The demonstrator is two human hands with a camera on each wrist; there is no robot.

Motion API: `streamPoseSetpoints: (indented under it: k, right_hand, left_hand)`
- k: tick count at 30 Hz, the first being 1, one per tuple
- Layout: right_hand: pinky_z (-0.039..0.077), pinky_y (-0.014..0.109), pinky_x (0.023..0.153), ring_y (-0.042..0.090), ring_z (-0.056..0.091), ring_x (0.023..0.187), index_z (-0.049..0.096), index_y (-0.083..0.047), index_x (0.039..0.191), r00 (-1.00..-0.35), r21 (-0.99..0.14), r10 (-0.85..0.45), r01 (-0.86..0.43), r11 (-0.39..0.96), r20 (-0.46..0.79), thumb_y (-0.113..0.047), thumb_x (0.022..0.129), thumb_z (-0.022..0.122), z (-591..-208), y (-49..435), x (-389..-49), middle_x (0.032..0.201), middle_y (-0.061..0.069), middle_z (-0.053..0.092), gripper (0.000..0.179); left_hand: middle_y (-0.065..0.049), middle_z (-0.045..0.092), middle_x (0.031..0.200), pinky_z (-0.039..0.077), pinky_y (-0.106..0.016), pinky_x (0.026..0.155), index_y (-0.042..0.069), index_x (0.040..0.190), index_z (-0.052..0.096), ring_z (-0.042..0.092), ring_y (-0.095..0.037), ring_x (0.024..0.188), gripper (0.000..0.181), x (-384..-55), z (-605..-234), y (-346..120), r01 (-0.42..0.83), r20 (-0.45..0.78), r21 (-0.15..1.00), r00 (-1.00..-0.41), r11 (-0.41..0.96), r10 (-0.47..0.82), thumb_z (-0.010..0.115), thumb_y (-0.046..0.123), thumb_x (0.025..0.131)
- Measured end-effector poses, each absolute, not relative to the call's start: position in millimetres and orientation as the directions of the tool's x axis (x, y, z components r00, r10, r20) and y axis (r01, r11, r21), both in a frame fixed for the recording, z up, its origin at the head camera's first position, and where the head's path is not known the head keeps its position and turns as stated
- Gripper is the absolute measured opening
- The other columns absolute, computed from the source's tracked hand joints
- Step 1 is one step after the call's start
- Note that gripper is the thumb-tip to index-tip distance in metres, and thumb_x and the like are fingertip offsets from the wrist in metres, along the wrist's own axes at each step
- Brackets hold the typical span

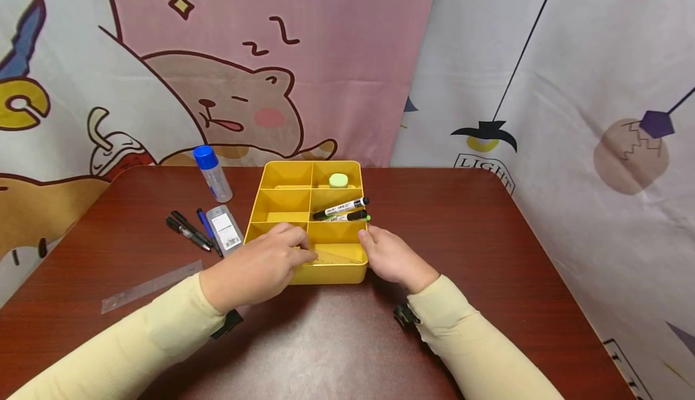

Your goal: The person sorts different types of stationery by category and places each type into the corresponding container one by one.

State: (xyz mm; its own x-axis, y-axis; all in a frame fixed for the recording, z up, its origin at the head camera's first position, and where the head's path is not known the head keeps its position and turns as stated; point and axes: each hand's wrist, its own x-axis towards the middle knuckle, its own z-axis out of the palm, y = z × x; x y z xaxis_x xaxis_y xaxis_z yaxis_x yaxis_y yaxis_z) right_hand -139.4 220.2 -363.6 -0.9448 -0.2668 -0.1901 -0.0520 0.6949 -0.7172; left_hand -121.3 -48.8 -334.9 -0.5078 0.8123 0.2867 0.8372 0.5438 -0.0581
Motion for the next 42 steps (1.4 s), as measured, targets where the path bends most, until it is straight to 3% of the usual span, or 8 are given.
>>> streamPoseSetpoints:
  k: [12,20,25,36,42]
  right_hand:
    - [0.033,0.058,0.124,0.037,0.048,0.147,0.038,0.003,0.159,-0.946,-0.699,-0.26,-0.052,0.714,-0.195,-0.031,0.115,0.034,-363.1,220.8,-139.8,0.159,0.023,0.049,0.056]
    - [0.032,0.059,0.124,0.039,0.045,0.149,0.039,0.002,0.159,-0.948,-0.681,-0.254,-0.058,0.73,-0.191,-0.032,0.115,0.034,-361.7,221.1,-139.0,0.159,0.023,0.049,0.056]
    - [0.032,0.059,0.124,0.04,0.045,0.149,0.04,0.002,0.159,-0.946,-0.669,-0.258,-0.065,0.741,-0.194,-0.032,0.115,0.034,-361.8,220.9,-139.1,0.159,0.023,0.048,0.056]
    - [0.034,0.06,0.122,0.039,0.049,0.146,0.041,0.002,0.158,-0.946,-0.662,-0.257,-0.064,0.747,-0.198,-0.033,0.115,0.034,-365.3,222.4,-139.0,0.157,0.023,0.052,0.056]
    - [0.035,0.059,0.122,0.038,0.05,0.145,0.041,0.002,0.158,-0.946,-0.662,-0.258,-0.067,0.747,-0.196,-0.032,0.115,0.033,-363.8,221.2,-139.6,0.156,0.022,0.052,0.056]
  left_hand:
    - [-0.003,0.064,0.101,0.052,-0.033,0.088,0.012,0.113,0.08,0.056,-0.023,0.095,0.023,-121.5,-335.6,-48.7,0.834,0.286,-0.051,-0.515,0.549,0.808,0.06,0.01,0.103]
    - [-0.004,0.066,0.107,0.051,-0.035,0.094,0.01,0.115,0.078,0.058,-0.026,0.101,0.026,-119.8,-336.9,-49.5,0.832,0.292,-0.093,-0.503,0.548,0.814,0.066,0.01,0.092]
    - [-0.004,0.067,0.114,0.051,-0.036,0.1,0.01,0.12,0.077,0.058,-0.025,0.109,0.033,-118.1,-336.9,-51.1,0.825,0.278,-0.051,-0.529,0.563,0.802,0.07,0.011,0.087]
    - [-0.002,0.068,0.124,0.05,-0.043,0.106,0.013,0.131,0.071,0.062,-0.025,0.12,0.042,-115.0,-325.5,-69.1,0.819,0.331,0.022,-0.547,0.573,0.769,0.071,0.016,0.089]
    - [-0.003,0.066,0.13,0.048,-0.047,0.109,0.015,0.137,0.067,0.06,-0.025,0.125,0.046,-112.5,-319.6,-94.0,0.777,0.338,0.054,-0.605,0.627,0.721,0.075,0.024,0.092]
